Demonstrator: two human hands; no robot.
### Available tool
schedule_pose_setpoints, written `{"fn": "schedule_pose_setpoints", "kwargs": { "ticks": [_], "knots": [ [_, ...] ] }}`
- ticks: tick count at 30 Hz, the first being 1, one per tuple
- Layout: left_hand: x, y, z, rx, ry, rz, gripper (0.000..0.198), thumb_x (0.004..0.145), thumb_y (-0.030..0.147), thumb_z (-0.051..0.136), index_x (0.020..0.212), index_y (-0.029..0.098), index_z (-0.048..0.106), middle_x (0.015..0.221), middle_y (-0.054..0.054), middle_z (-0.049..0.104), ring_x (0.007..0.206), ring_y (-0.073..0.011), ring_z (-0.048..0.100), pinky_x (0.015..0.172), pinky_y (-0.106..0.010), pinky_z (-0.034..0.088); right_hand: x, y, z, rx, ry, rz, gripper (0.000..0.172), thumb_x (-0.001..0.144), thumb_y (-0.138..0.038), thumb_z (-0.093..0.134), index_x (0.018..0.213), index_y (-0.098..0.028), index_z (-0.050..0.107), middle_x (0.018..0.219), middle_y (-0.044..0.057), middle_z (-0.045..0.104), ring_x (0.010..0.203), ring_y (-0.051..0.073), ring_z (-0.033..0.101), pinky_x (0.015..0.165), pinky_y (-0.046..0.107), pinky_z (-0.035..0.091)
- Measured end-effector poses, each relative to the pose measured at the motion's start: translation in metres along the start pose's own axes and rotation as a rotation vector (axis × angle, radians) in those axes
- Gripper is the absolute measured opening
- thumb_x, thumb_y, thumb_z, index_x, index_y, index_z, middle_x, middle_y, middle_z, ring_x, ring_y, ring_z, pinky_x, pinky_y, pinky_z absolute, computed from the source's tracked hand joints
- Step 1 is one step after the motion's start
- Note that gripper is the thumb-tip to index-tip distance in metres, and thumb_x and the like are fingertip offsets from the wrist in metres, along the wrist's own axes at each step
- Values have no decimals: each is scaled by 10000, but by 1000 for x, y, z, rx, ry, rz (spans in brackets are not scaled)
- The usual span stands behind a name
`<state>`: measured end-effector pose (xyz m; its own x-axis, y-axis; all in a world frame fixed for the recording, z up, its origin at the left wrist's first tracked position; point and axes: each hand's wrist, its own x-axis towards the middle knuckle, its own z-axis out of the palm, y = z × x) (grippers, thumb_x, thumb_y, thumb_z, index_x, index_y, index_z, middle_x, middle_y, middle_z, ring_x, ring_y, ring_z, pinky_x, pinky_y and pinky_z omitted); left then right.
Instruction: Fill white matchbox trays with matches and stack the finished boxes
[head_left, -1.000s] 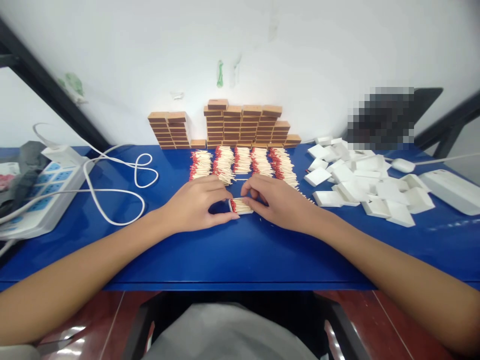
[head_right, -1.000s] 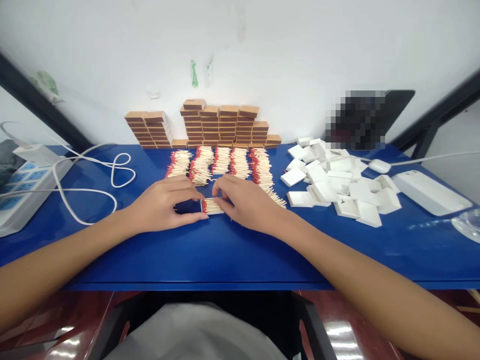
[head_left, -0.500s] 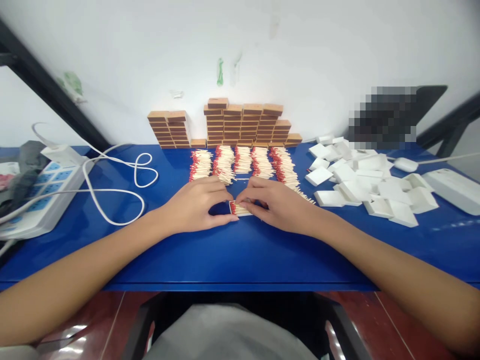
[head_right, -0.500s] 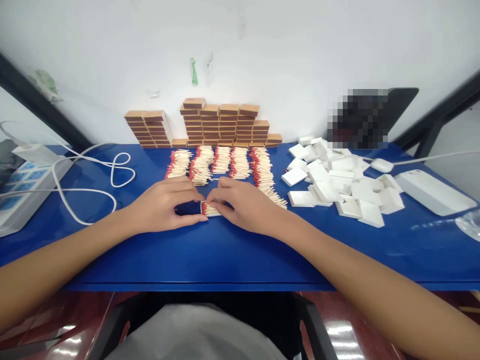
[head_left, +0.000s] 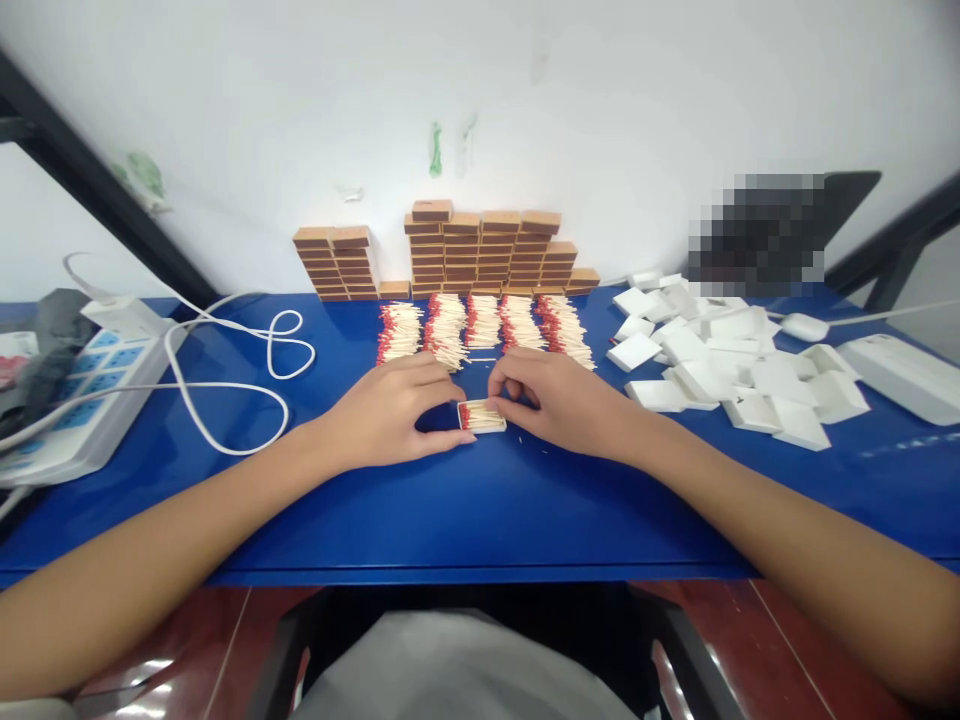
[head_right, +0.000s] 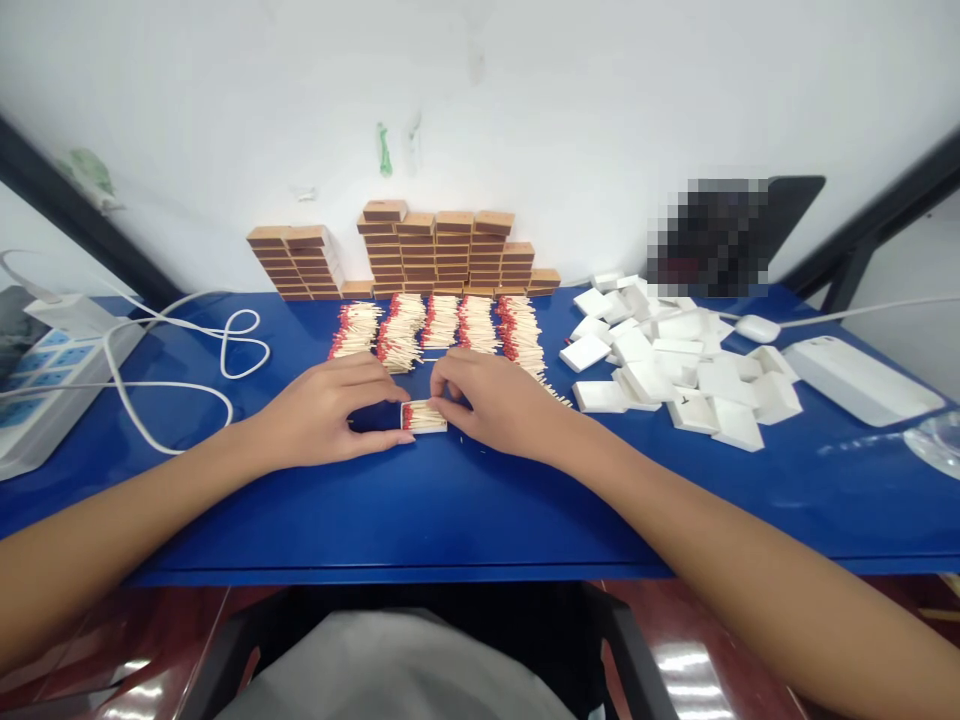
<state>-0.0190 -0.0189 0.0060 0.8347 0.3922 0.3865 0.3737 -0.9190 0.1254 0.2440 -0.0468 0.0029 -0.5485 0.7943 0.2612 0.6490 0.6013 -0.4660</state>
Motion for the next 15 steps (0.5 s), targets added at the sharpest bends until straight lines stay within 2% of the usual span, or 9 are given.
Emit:
{"fn": "schedule_pose_setpoints", "kwargs": {
  "ticks": [5, 9, 13, 15],
  "knots": [
    [-1, 0, 0, -12, 9, -7, 353, 1009, 515, 713, 1078, 173, 763, 961, -77, 737, 918, -231, 691, 838, -368, 560, 2, -2, -2, -6, 5, -15, 48, 987, -203, 641, 941, -213, 648, 846, 10, 612, 740, 162, 565, 683, 294, 405],
    [-3, -1, 3, -12, 30, 2, 320, 1000, 485, 735, 1070, 174, 768, 976, -78, 747, 927, -234, 691, 841, -378, 576, 4, 17, -31, -97, 157, 4, 98, 989, -271, 640, 913, -219, 672, 832, 29, 646, 726, 174, 565, 677, 310, 404],
    [-3, 0, 4, -24, 36, -8, 297, 994, 460, 747, 1060, 172, 768, 991, -82, 748, 940, -237, 687, 846, -390, 586, -2, 56, -74, -283, 290, 222, 149, 949, -321, 645, 847, -220, 683, 771, 41, 668, 693, 196, 563, 646, 333, 371],
    [-3, 2, 3, -28, 57, -6, 283, 989, 448, 754, 1060, 175, 767, 997, -81, 750, 943, -237, 689, 848, -390, 588, -6, 73, -88, -338, 351, 339, 163, 930, -350, 658, 847, -217, 702, 763, 51, 687, 687, 207, 573, 645, 345, 365]
  ]
}}
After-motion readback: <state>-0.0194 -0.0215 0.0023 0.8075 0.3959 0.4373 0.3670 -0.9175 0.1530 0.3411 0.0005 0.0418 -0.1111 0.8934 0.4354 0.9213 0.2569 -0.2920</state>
